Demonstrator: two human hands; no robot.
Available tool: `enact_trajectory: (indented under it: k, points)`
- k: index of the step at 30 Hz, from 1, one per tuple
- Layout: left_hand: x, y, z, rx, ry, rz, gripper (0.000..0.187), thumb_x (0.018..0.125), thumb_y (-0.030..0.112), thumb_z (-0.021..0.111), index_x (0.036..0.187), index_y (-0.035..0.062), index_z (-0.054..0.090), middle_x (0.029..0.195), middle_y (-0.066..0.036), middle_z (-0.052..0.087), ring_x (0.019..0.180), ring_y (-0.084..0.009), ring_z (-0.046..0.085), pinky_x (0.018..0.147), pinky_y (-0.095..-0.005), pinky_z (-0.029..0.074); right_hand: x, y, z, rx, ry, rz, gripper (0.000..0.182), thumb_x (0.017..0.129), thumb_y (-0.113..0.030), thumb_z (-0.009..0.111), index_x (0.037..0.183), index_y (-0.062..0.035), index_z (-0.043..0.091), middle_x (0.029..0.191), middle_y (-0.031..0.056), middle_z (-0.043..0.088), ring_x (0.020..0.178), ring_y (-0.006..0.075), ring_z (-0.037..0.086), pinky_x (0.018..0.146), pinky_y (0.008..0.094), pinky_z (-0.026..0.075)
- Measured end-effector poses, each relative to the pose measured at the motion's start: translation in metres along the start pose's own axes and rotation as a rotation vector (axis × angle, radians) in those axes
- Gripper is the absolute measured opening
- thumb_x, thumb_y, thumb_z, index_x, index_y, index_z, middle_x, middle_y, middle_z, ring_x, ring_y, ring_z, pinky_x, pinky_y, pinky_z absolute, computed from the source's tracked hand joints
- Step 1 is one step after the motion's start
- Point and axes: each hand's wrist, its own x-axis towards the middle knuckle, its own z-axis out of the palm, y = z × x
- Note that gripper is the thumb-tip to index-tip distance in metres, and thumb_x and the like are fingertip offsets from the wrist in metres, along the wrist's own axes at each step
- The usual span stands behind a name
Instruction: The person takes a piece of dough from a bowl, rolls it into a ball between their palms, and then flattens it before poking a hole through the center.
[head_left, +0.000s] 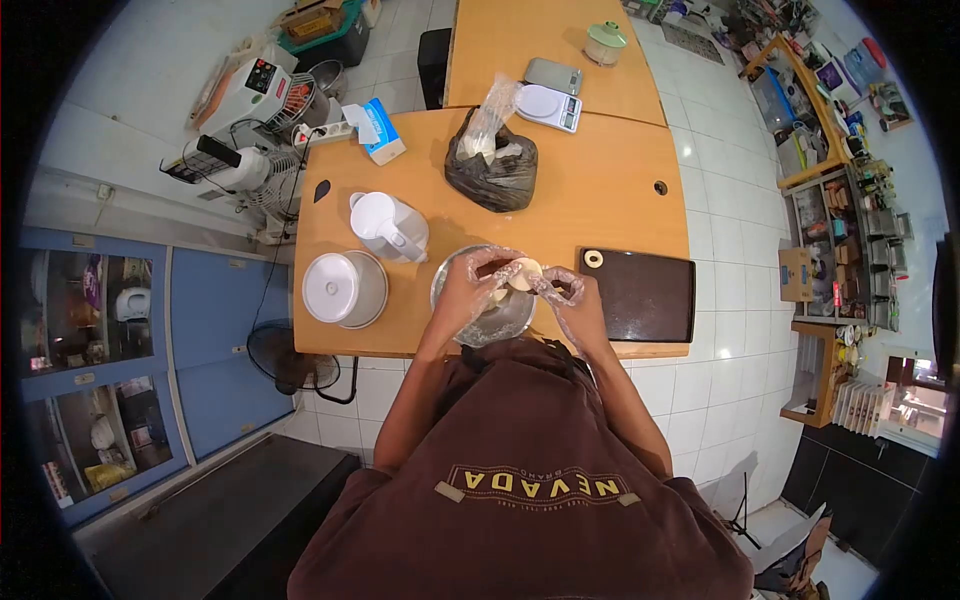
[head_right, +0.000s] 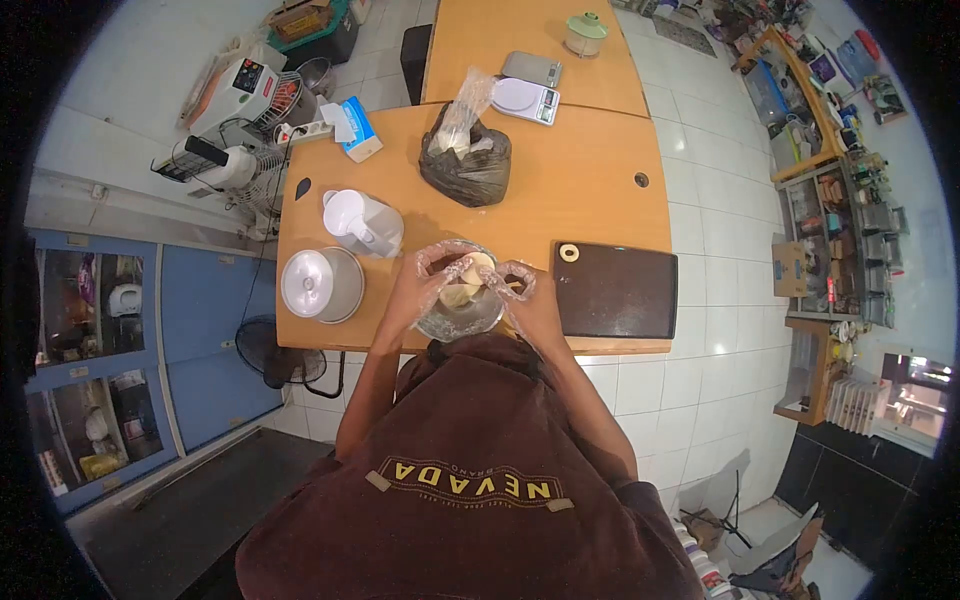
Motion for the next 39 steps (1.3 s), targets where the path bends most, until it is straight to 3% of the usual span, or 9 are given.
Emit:
enact_trajectory:
  k: [9,12,17,26,32,36,39]
  points:
    - [-0.003,0.020,0.007,0.012,-0.069,-0.026,0.032,0.098,0.013,0.071,0.124,-0.0044,0.069,0.112,-0.009,0.074,0.102,-0.0153,0.069,0.093,-0.0303,0.053,-0.003,-0.006,0.001,0.015,0.010,0.020,0.019,0.099,-0.015,0.074,0.099,0.0033,0.073,0.089,0.0014,0.069,0.083,0.0067,0.059,0.076,0.0272,0.051]
    - [0.000,0.007,0.009,-0.098,0.010,0.064,0.031,0.097,0.012,0.072,0.123,-0.0041,0.069,0.111,-0.009,0.073,0.101,-0.0143,0.068,0.091,-0.0297,0.053,-0.003,-0.005,0.003,0.017,0.051,-0.047,0.016,0.098,-0.013,0.074,0.102,0.0027,0.074,0.091,0.0028,0.071,0.085,0.0073,0.061,0.078,0.0277,0.052]
    - [-0.002,0.010,0.013,-0.105,0.121,-0.002,0.028,0.097,0.012,0.073,0.120,-0.0032,0.069,0.110,-0.007,0.072,0.100,-0.0135,0.068,0.090,-0.0292,0.055,-0.007,-0.019,0.015,0.023,0.209,-0.197,0.020,0.096,-0.008,0.074,0.114,0.0001,0.076,0.093,0.0081,0.073,0.086,0.0109,0.065,0.080,0.0289,0.053]
    - [-0.006,0.004,0.022,-0.138,0.119,0.029,0.028,0.097,0.009,0.072,0.121,-0.0058,0.069,0.111,-0.009,0.072,0.100,-0.0135,0.069,0.090,-0.0282,0.054,-0.010,-0.024,0.009,-0.268,0.144,-0.322,0.034,0.093,-0.003,0.072,0.128,-0.0043,0.073,0.093,0.0124,0.071,0.086,0.0153,0.066,0.081,0.0299,0.052]
    - [-0.005,0.002,0.022,-0.171,0.126,0.063,0.030,0.095,0.005,0.072,0.123,-0.0043,0.068,0.110,-0.008,0.073,0.100,-0.0134,0.068,0.091,-0.0280,0.054,-0.010,-0.031,0.010,-0.200,0.114,-0.281,0.038,0.095,-0.003,0.070,0.132,-0.0074,0.071,0.096,0.0148,0.069,0.086,0.0186,0.065,0.081,0.0320,0.052]
    - [-0.004,0.005,0.024,-0.217,0.207,0.025,0.027,0.096,0.003,0.068,0.122,-0.0052,0.068,0.110,-0.008,0.073,0.101,-0.0126,0.068,0.090,-0.0278,0.053,-0.012,-0.022,0.008,-0.219,0.098,-0.343,0.042,0.097,-0.002,0.068,0.138,-0.0076,0.068,0.103,0.0101,0.067,0.092,0.0157,0.060,0.086,0.0286,0.049]
    - [-0.005,0.011,0.024,-0.181,0.133,0.015,0.027,0.096,0.003,0.067,0.121,-0.0057,0.070,0.111,-0.008,0.073,0.102,-0.0126,0.068,0.091,-0.0282,0.053,-0.014,-0.028,0.009,-0.298,0.076,-0.336,0.043,0.097,-0.002,0.068,0.139,-0.0073,0.067,0.104,0.0104,0.067,0.094,0.0163,0.061,0.087,0.0284,0.049]
